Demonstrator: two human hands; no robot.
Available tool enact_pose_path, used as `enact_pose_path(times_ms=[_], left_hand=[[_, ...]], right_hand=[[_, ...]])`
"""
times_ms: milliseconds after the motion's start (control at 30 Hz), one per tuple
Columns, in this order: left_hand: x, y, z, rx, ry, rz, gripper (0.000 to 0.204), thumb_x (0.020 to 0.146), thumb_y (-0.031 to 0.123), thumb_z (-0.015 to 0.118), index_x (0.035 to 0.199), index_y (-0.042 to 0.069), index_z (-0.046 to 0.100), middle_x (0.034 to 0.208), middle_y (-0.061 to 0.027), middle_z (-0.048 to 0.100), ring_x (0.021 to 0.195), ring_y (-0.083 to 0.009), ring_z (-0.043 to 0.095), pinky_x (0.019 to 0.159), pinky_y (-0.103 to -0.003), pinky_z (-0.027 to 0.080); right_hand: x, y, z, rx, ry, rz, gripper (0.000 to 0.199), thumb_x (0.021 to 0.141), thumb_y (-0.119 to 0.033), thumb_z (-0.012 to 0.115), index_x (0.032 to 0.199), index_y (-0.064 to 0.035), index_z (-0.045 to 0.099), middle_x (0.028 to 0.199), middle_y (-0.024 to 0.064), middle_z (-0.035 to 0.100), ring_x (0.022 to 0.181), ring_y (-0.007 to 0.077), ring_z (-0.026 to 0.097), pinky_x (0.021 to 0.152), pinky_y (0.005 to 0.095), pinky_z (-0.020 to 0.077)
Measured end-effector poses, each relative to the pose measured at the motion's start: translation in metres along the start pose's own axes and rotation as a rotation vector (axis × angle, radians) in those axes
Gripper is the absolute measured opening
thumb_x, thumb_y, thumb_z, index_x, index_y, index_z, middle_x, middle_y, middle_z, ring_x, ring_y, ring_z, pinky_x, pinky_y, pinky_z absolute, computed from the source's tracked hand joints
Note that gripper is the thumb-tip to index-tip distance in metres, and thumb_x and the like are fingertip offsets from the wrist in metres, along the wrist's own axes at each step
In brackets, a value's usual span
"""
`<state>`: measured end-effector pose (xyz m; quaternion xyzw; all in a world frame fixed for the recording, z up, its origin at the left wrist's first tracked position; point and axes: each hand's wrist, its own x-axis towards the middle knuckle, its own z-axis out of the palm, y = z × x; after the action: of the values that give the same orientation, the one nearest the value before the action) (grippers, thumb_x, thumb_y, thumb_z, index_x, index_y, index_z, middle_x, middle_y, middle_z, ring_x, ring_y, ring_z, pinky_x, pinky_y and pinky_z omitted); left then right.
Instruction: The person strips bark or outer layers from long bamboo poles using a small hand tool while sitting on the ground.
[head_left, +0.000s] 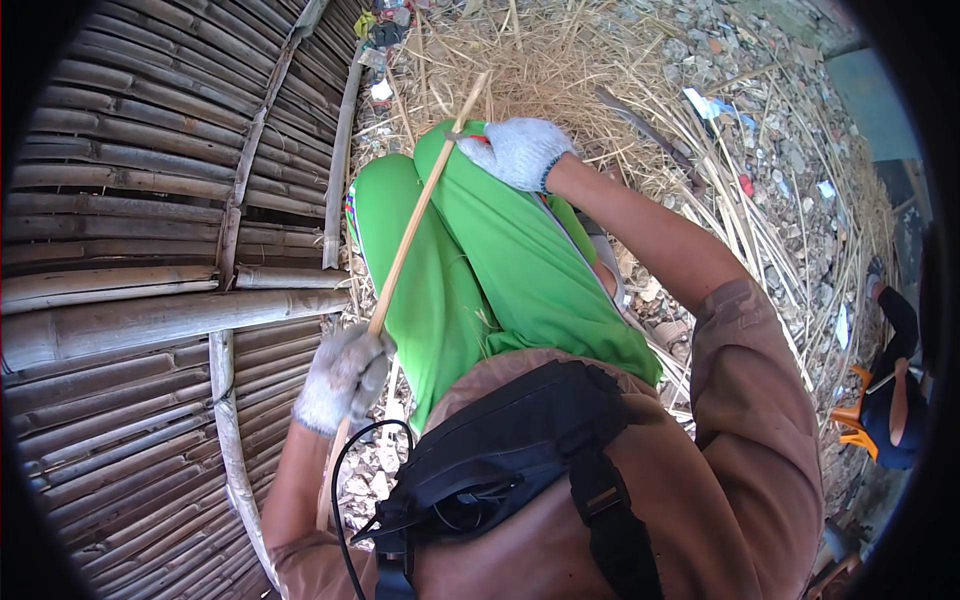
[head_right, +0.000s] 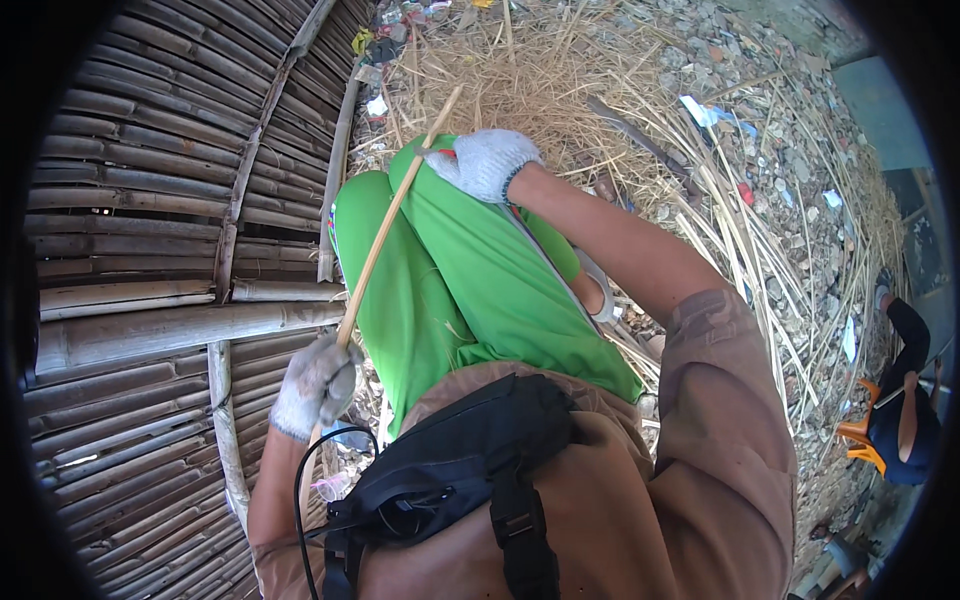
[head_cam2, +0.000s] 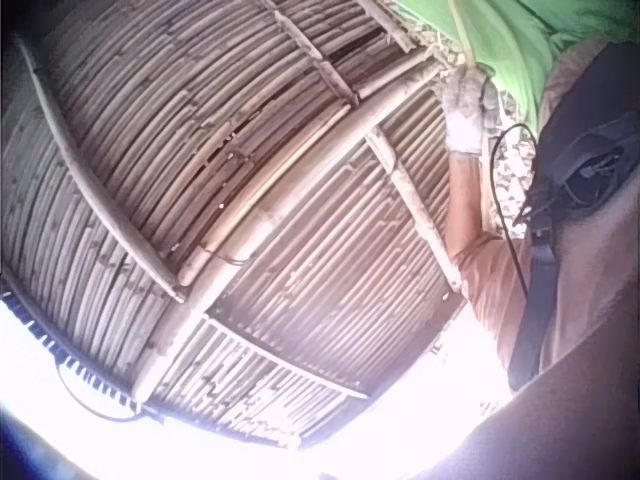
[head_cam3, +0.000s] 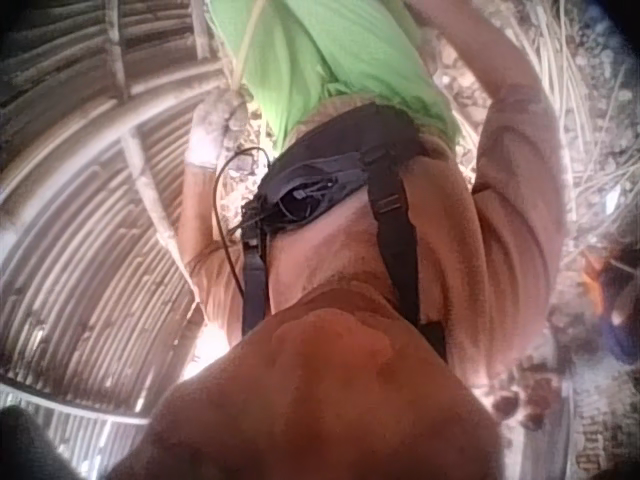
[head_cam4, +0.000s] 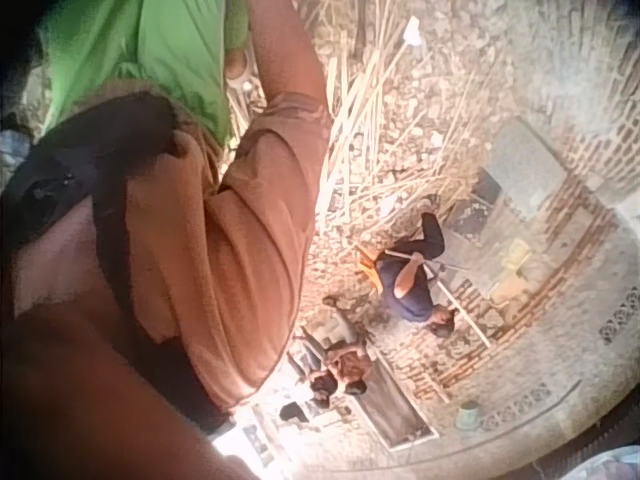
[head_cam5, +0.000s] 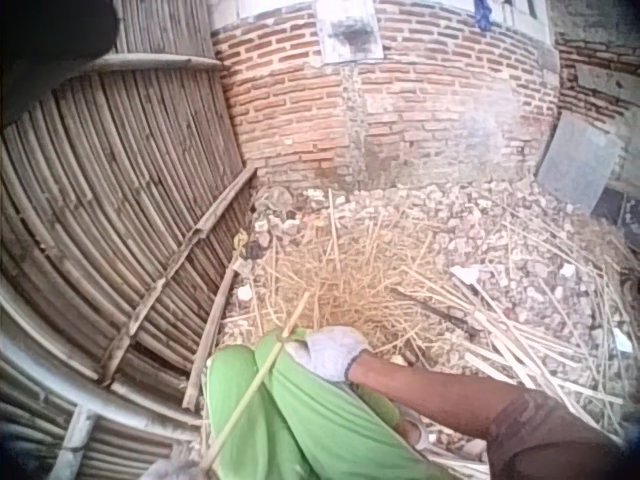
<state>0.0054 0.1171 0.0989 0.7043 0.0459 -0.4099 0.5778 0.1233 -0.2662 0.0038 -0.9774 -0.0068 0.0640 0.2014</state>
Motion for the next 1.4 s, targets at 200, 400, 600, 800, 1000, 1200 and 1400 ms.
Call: enact_pose_path(times_ms=[200, 400, 600, 800, 1000, 1200, 1400], left_hand=[[-0.042, -0.039, -0.008, -0.058, 0.05, 0.005, 0.033, 0.11, 0.028, 0.061, 0.108, -0.005, 0.067, 0.063, 0.0006, 0.051, 0.042, -0.0094, 0.043, 0.038, -0.026, 0.033], [-0.031, -0.02, 0.006, 0.015, 0.067, -0.037, 0.031, 0.11, 0.027, 0.063, 0.111, -0.003, 0.067, 0.065, 0.0005, 0.053, 0.051, -0.008, 0.048, 0.045, -0.028, 0.038], [-0.044, -0.027, -0.012, -0.149, -0.043, -0.041, 0.027, 0.114, 0.023, 0.06, 0.114, -0.003, 0.065, 0.067, -0.0019, 0.056, 0.043, -0.0092, 0.048, 0.04, -0.025, 0.037], [-0.053, -0.032, -0.017, -0.26, -0.07, -0.116, 0.026, 0.116, 0.022, 0.058, 0.116, -0.004, 0.063, 0.067, -0.0032, 0.056, 0.041, -0.0099, 0.048, 0.035, -0.025, 0.039], [-0.059, -0.043, -0.02, -0.286, -0.018, -0.082, 0.024, 0.115, 0.019, 0.06, 0.114, -0.005, 0.062, 0.066, -0.0043, 0.054, 0.04, -0.0124, 0.05, 0.032, -0.026, 0.039], [-0.02, -0.001, 0.012, -0.1, -0.05, -0.053, 0.021, 0.114, 0.017, 0.058, 0.111, -0.003, 0.063, 0.063, -0.004, 0.058, 0.04, -0.0134, 0.05, 0.036, -0.028, 0.042], [0.108, 0.057, 0.042, 0.116, -0.017, 0.091, 0.029, 0.11, 0.032, 0.06, 0.108, 0.004, 0.068, 0.07, 0.0004, 0.057, 0.044, -0.0105, 0.046, 0.038, -0.028, 0.033]], right_hand=[[-0.003, -0.004, 0.001, -0.01, -0.021, 0.015, 0.077, 0.108, -0.073, 0.037, 0.112, -0.0075, 0.079, 0.107, 0.0283, 0.079, 0.102, 0.0472, 0.077, 0.092, 0.0613, 0.0593], [0.004, 0.005, 0.008, 0.043, 0.046, 0.04, 0.082, 0.108, -0.071, 0.035, 0.111, -0.0047, 0.083, 0.111, 0.0283, 0.08, 0.106, 0.0453, 0.078, 0.096, 0.0595, 0.0601], [-0.003, -0.007, -0.004, 0.022, 0.022, 0.063, 0.078, 0.109, -0.071, 0.036, 0.109, -0.0075, 0.081, 0.106, 0.0284, 0.079, 0.102, 0.0473, 0.078, 0.092, 0.0608, 0.0601], [-0.004, -0.003, 0.0, 0.005, 0.034, 0.057, 0.078, 0.109, -0.071, 0.037, 0.109, -0.0068, 0.081, 0.104, 0.0287, 0.08, 0.099, 0.0467, 0.079, 0.089, 0.0611, 0.0612], [-0.007, -0.008, 0.001, 0.024, 0.047, 0.079, 0.079, 0.108, -0.072, 0.037, 0.109, -0.0073, 0.082, 0.105, 0.0275, 0.08, 0.101, 0.0455, 0.079, 0.09, 0.0603, 0.0612], [-0.001, -0.004, 0.002, 0.059, 0.021, 0.071, 0.081, 0.107, -0.072, 0.035, 0.11, -0.0059, 0.084, 0.108, 0.0278, 0.08, 0.103, 0.0456, 0.079, 0.093, 0.0594, 0.061], [0.002, 0.002, 0.004, 0.027, 0.022, 0.036, 0.08, 0.107, -0.07, 0.037, 0.109, -0.0046, 0.084, 0.108, 0.029, 0.079, 0.103, 0.0466, 0.078, 0.094, 0.059, 0.0607]])
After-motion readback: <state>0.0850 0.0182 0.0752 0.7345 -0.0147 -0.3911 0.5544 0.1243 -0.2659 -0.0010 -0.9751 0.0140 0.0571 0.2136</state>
